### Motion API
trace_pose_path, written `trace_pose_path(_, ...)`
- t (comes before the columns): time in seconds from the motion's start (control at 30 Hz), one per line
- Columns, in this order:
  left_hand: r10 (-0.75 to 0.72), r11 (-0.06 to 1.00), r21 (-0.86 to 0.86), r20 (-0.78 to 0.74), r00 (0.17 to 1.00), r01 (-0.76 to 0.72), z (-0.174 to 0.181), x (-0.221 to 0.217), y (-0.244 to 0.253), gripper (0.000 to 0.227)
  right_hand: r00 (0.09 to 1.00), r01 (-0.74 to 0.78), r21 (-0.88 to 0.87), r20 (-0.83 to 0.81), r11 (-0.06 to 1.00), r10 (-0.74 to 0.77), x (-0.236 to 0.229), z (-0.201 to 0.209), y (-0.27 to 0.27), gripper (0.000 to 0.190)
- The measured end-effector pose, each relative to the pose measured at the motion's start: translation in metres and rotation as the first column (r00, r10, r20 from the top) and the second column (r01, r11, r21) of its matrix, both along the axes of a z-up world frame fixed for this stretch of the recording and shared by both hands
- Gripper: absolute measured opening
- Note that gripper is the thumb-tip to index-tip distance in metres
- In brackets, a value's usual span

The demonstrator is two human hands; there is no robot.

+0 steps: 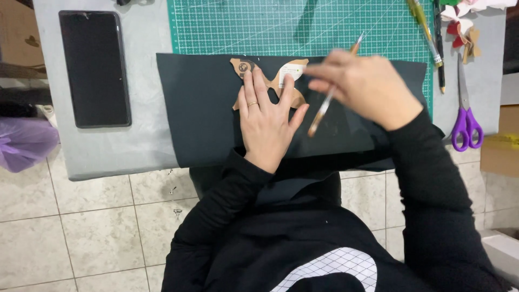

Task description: Tracing a butterfly template onto a sheet of black material.

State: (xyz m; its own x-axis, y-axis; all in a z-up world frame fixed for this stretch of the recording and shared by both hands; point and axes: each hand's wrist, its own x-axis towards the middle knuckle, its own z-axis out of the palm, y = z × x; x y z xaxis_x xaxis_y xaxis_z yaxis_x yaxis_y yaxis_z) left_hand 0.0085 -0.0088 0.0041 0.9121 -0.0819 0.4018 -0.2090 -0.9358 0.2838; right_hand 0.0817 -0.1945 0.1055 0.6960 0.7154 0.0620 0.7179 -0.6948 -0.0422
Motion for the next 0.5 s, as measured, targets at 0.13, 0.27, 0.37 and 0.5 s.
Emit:
trace_pose_path(0.13, 0.017, 1.000, 0.023, 0.020, 1.000, -0.017, 0.002, 0.001, -0.001, 0.060, 1.000, 0.008, 0.229, -0.003, 0.973, -0.007, 0.028, -0.001, -0.018, 0.028)
trace_pose_path(0.27, 0.037, 0.998, 0.055, -0.008, 0.999, -0.036, 0.002, -0.001, -0.001, 0.059, 0.904, 0.297, 0.589, -0.426, 0.751, -0.023, 0.047, -0.017, -0.025, 0.025)
trace_pose_path(0.37, 0.035, 0.998, 0.048, -0.001, 0.999, -0.035, 0.000, 0.002, -0.002, 0.060, 0.848, 0.370, 0.682, -0.525, 0.631, 0.071, 0.050, -0.013, -0.011, 0.012)
trace_pose_path(0.5, 0.034, 0.998, 0.061, -0.009, 0.999, -0.034, 0.001, 0.000, -0.001, 0.060, 0.855, 0.397, 0.727, -0.515, 0.560, 0.064, 0.038, -0.034, -0.014, 0.014)
